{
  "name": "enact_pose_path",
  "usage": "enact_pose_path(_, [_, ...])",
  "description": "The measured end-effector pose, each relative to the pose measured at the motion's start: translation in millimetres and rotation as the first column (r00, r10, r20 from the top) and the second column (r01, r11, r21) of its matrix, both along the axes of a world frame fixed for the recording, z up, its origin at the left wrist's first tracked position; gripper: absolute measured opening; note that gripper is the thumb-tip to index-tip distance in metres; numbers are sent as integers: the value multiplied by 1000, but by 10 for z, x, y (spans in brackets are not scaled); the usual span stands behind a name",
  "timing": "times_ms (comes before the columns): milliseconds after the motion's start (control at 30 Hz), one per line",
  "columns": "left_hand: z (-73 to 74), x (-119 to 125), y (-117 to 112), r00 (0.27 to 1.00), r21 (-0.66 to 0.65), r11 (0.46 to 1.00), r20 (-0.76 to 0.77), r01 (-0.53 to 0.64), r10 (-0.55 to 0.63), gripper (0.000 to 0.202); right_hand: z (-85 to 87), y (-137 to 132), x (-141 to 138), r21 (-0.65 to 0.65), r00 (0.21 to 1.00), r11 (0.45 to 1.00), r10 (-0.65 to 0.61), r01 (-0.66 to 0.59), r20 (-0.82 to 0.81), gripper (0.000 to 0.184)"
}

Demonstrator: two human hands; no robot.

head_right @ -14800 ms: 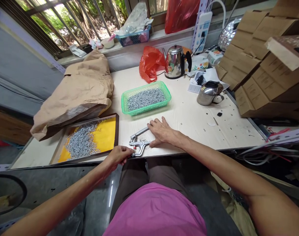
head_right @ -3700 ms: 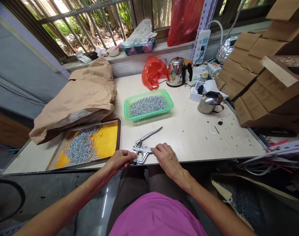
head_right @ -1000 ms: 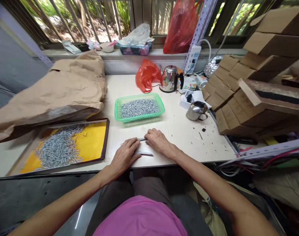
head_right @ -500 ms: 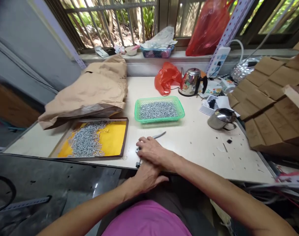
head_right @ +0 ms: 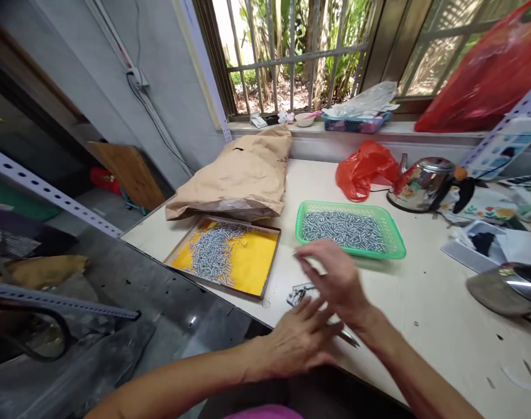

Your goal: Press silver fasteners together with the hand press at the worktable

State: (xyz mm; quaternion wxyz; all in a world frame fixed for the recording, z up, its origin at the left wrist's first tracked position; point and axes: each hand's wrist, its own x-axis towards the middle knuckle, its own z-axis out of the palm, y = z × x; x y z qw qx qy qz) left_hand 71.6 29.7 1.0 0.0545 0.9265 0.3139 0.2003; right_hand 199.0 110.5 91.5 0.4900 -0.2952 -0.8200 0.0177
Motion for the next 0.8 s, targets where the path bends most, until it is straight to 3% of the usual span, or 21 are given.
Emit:
enact_pose_path(67, [78, -346, 266, 967, 61, 966, -23, -253, 255, 30, 99, 251, 283, 70, 971, 969, -233, 237, -57, 7])
enact_pose_path(133, [154, -784, 568, 812, 78, 816, -80, -573, 578, 18, 5, 512, 602, 94, 922, 918, -387, 385, -3, 13])
enact_pose_path(167, [192, -1010, 708, 709, 82, 720, -129, -689, 694, 19, -103, 629, 745, 71, 904, 913, -407, 401, 132, 22])
enact_pose_path(200, [228, -1220, 829, 619, 87, 638, -174, -765, 766, 21, -233, 727, 863, 42, 866, 917, -389, 397, 315, 33])
enact_pose_path(233, [262, -1404, 927, 550, 90, 577, -216, -811, 807, 23, -370, 798, 949, 41, 826, 908, -397, 417, 400, 41])
enact_pose_path(300, [314, -1654, 1044, 479, 83, 519, -280, -851, 832, 24, -599, 813, 1021, 4, 799, 910, -367, 415, 477, 47])
enact_pose_path(367, [351, -1738, 1069, 459, 53, 500, -323, -864, 828, 23, -691, 628, 985, -67, 818, 917, -315, 393, 481, 45])
enact_pose_path(467, [408, -1682, 1041, 486, -29, 512, -361, -859, 796, 22, -564, 118, 827, -242, 838, 896, -212, 371, 502, 37])
enact_pose_path(567, [415, -1684, 1129, 573, -115, 577, -371, -809, 730, 24, -405, -306, 654, -471, 836, 827, 1, 308, 548, 30])
enact_pose_path(633, [366, -1739, 1260, 590, -71, 609, -357, -790, 724, 25, -401, -485, 599, -589, 802, 754, 144, 291, 580, 26])
enact_pose_path(733, [363, -1720, 1348, 614, -36, 627, -259, -778, 746, 27, -483, -666, 611, -602, 735, 721, 192, 344, 650, 23])
enact_pose_path(800, [466, -1556, 1227, 641, -160, 621, -148, -767, 753, 25, -543, -732, 636, -555, 700, 730, 149, 399, 698, 21])
